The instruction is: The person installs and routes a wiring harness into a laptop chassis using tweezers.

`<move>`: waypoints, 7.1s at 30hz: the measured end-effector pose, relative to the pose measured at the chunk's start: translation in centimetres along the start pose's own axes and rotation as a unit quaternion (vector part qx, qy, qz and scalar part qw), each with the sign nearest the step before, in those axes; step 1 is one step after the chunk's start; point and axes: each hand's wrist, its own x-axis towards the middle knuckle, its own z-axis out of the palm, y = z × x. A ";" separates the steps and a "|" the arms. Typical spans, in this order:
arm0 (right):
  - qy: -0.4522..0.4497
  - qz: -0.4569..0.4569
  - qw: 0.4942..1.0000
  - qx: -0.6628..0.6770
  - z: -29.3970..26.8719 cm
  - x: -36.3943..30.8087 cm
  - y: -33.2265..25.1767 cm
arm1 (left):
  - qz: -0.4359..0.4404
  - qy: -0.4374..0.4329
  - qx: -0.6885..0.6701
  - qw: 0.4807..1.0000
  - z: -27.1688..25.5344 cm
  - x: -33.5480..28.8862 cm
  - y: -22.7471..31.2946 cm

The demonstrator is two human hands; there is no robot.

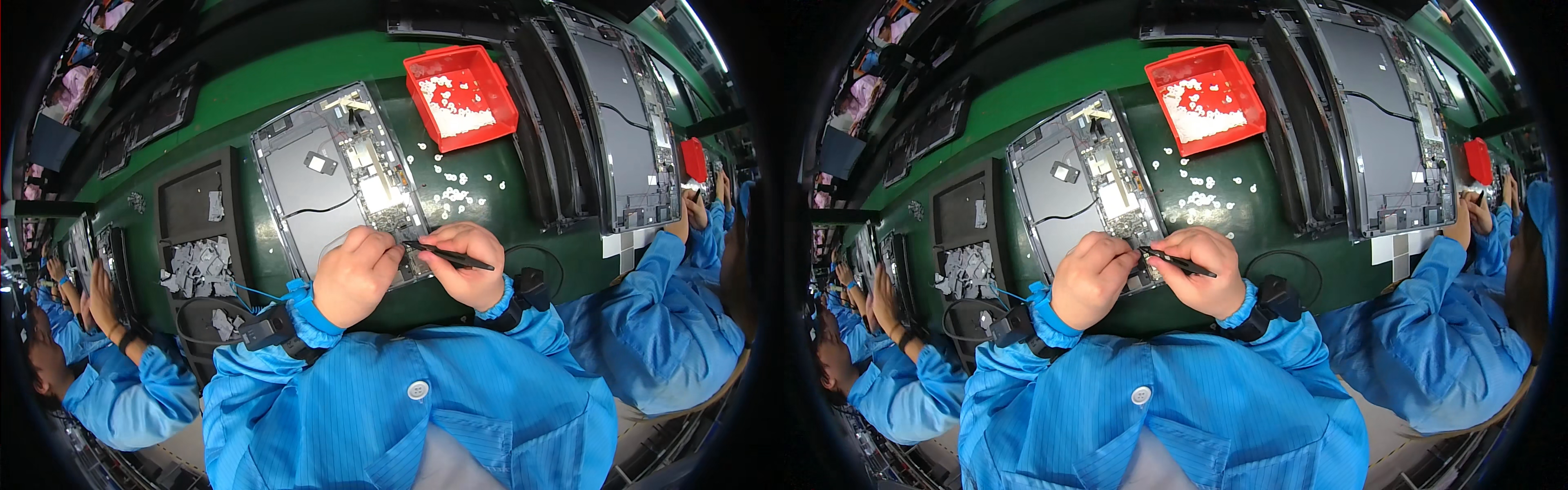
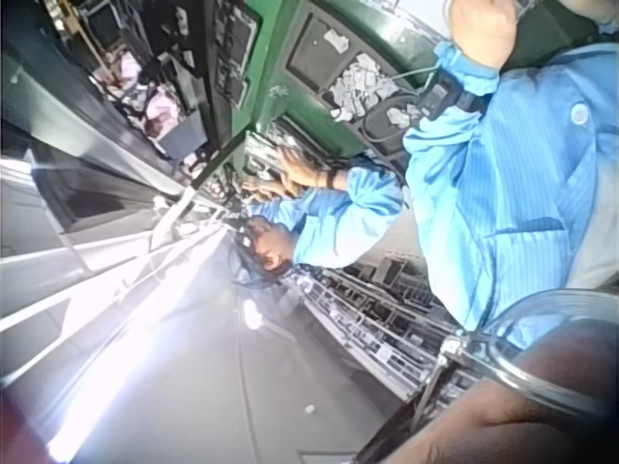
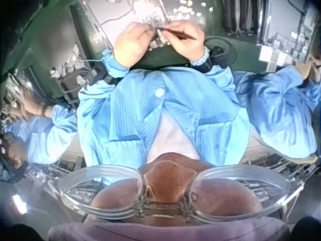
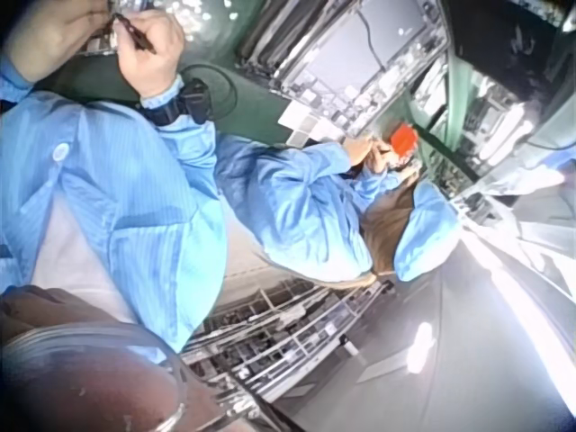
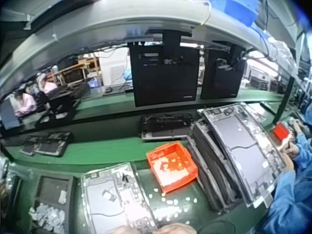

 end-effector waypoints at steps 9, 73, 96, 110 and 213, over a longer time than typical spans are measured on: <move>-0.002 -0.008 1.000 -0.018 -0.1 0.2 -0.1 | 0.022 -0.018 0.071 0.997 -0.2 0.0 0.8; -0.012 0.169 0.985 0.031 -0.4 1.0 -0.7 | -0.476 0.036 0.082 0.875 -11.3 -9.1 -17.9; 0.163 0.218 0.944 0.187 5.0 6.9 3.8 | -0.313 0.107 -0.451 0.829 -2.7 8.7 -10.0; 0.170 0.276 0.901 0.289 4.4 7.4 3.5 | -0.348 0.122 -0.526 0.767 -1.2 8.3 -10.8; 0.120 0.235 0.932 0.249 4.4 5.5 2.4 | -0.499 0.252 -0.320 0.765 -4.7 -2.0 -8.6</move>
